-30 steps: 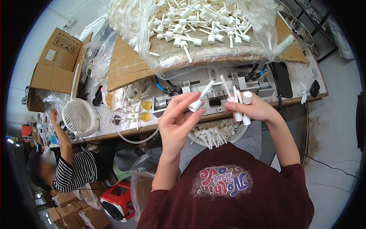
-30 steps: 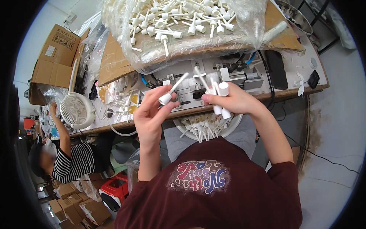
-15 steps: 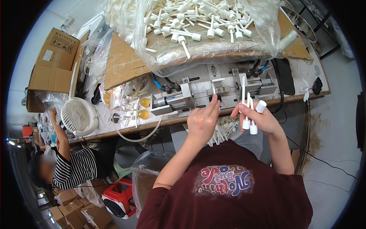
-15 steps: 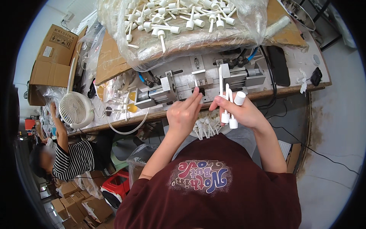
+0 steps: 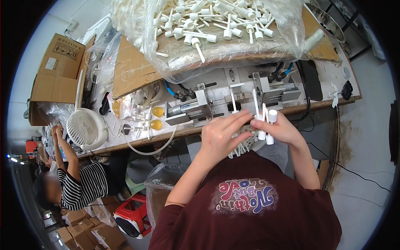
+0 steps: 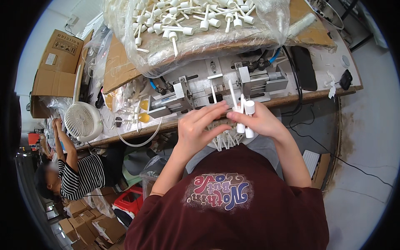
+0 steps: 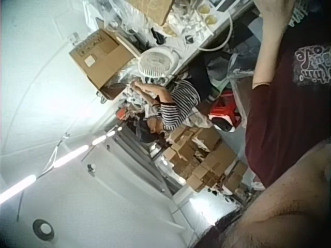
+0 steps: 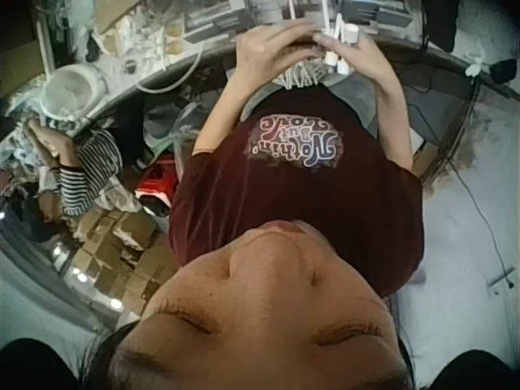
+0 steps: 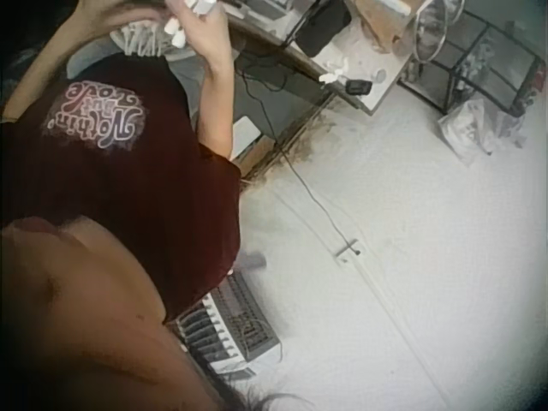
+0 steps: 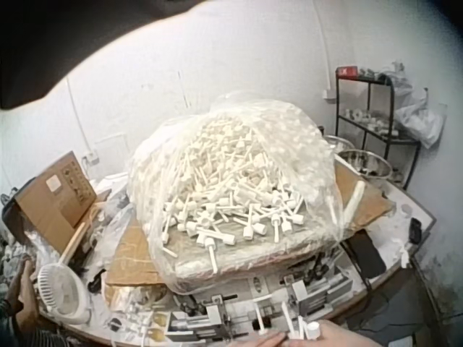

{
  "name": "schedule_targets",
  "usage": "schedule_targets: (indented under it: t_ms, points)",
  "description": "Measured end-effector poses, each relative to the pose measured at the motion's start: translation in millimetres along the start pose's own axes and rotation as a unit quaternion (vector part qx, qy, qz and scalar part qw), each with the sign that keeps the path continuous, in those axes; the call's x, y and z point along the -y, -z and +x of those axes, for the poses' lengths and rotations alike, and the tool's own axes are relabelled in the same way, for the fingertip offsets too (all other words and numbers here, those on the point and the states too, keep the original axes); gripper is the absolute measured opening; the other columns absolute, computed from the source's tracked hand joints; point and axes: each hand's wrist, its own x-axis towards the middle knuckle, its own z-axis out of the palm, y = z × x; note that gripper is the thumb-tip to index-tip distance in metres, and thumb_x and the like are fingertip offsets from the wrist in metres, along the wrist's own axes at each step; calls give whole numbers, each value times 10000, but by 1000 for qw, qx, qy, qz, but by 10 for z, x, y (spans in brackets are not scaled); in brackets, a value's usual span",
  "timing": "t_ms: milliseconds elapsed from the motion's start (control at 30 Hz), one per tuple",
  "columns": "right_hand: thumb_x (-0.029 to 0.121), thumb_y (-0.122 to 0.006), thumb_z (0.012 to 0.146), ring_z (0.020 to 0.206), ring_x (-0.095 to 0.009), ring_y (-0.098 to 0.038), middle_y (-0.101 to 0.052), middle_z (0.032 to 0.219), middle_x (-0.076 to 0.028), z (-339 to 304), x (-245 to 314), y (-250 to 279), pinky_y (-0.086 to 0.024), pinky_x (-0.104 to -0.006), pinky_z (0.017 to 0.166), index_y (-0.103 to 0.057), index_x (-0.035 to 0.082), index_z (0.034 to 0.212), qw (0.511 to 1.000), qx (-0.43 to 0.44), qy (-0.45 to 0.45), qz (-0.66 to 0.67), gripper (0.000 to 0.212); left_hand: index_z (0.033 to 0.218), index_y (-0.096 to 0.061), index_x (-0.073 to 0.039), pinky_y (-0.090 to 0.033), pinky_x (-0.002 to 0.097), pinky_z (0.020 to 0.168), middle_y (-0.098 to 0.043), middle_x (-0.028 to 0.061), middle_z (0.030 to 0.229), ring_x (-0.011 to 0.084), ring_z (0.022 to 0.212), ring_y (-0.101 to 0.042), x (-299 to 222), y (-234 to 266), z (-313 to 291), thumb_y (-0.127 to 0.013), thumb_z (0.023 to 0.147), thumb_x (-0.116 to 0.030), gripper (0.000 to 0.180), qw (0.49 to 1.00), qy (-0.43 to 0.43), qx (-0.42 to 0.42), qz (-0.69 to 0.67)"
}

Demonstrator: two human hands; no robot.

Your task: Assembling small white plastic components using a pneumatic assembly machine in a workshop.

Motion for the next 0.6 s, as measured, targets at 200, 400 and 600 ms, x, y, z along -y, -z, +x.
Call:
schedule_targets:
  t_ms: [200, 400, 600]
  points:
    - [275, -676, 949, 658, -41, -590, -651, 749, 8, 31, 49, 7, -463, -232, 563, -682, 38, 978, 992, 115, -29, -48, 239, 1063, -725, -62, -551, 302, 645, -692, 58, 931, 199, 764, -685, -11, -14, -59, -801, 757, -115, 320, 998, 2, 44, -45]
    - [274, -639, 974, 577, -43, -581, -632, 704, 18, -9, -2, 79, -459, -221, 507, -665, 66, 899, 995, 11, -41, 88, 222, 1090, -722, -49, -556, 286, 640, -665, 74, 1001, 183, 749, -685, -35, -34, -92, -793, 763, -71, 336, 994, 94, -19, 44]
    - [262, -653, 966, 552, -38, -566, -629, 702, 23, 13, -21, -32, -453, -202, 474, -631, 89, 816, 996, -12, -7, 87, 230, 1070, -729, -94, -506, 287, 585, -693, 25, 1200, 190, 632, -646, 114, -221, -159, -759, 773, -122, 299, 975, 41, 29, 215]
